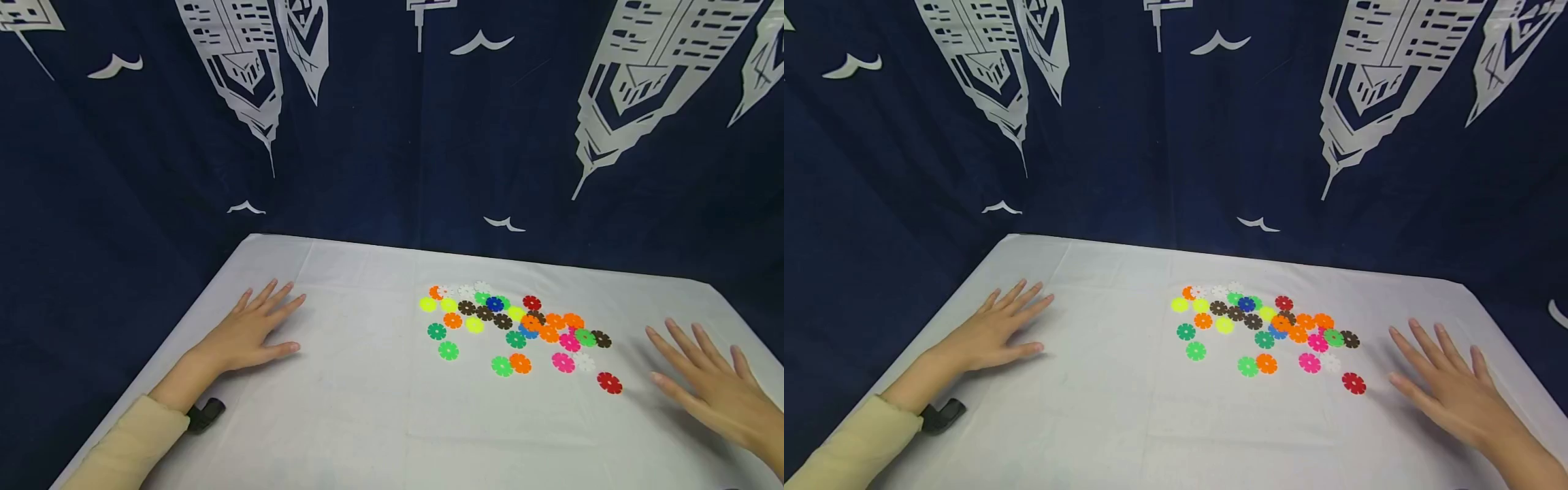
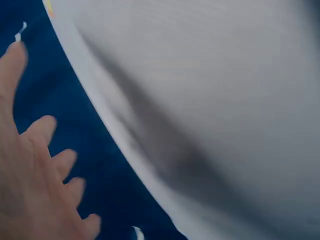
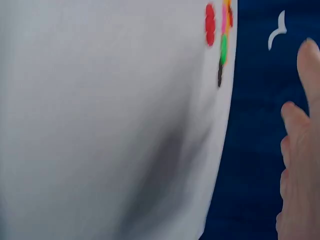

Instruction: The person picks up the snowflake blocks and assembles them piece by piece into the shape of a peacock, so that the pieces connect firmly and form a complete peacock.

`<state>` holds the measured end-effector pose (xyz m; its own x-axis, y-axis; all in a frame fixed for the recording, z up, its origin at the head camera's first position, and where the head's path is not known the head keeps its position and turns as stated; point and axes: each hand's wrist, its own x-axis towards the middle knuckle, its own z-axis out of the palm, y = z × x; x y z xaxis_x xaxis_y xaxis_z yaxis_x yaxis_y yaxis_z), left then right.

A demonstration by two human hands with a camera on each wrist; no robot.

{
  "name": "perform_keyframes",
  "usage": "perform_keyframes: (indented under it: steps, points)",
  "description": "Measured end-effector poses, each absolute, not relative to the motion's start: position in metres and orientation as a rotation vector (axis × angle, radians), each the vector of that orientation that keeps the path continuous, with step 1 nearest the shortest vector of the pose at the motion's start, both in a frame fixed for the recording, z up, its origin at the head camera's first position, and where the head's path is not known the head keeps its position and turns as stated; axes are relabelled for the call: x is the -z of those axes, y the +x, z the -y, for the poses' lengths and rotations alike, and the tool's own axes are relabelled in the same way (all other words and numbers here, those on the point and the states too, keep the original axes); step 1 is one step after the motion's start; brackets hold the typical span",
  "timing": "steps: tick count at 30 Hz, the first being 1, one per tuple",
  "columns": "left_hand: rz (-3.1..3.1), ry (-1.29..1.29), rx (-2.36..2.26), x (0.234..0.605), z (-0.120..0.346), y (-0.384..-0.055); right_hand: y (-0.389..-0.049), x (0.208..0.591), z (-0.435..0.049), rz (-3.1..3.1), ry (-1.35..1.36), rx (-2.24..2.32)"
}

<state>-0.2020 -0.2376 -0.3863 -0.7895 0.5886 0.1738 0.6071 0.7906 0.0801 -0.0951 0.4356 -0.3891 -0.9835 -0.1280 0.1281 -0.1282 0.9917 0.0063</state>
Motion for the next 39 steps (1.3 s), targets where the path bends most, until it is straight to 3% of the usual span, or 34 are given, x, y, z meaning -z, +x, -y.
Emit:
perform_keyframes:
  steps: [4, 10, 15, 21, 27, 39]
  points:
    - [2.885, -1.036, 0.366, 0.375, 0.221, -0.2, -0.091, 0.373, -0.414, 2.96, 0.259, -0.081]
    - [2.885, -1.234, 1.066, 0.368, 0.166, -0.208, -0.098, 0.359, -0.352, 2.856, 0.334, -0.57]
    - [2.767, -1.321, 1.554, 0.38, 0.112, -0.226, -0.114, 0.376, -0.311, 2.721, 0.428, -1.018]
    - [2.64, -1.315, 1.976, 0.399, 0.065, -0.244, -0.129, 0.401, -0.294, 2.581, 0.476, -1.503]
    - [2.729, -1.224, 1.814, 0.406, 0.035, -0.249, -0.132, 0.417, -0.293, 2.676, 0.27, -1.321]
    - [2.933, -1.013, 1.112, 0.415, 0.008, -0.246, -0.135, 0.423, -0.285, 2.709, 0.379, -0.964]
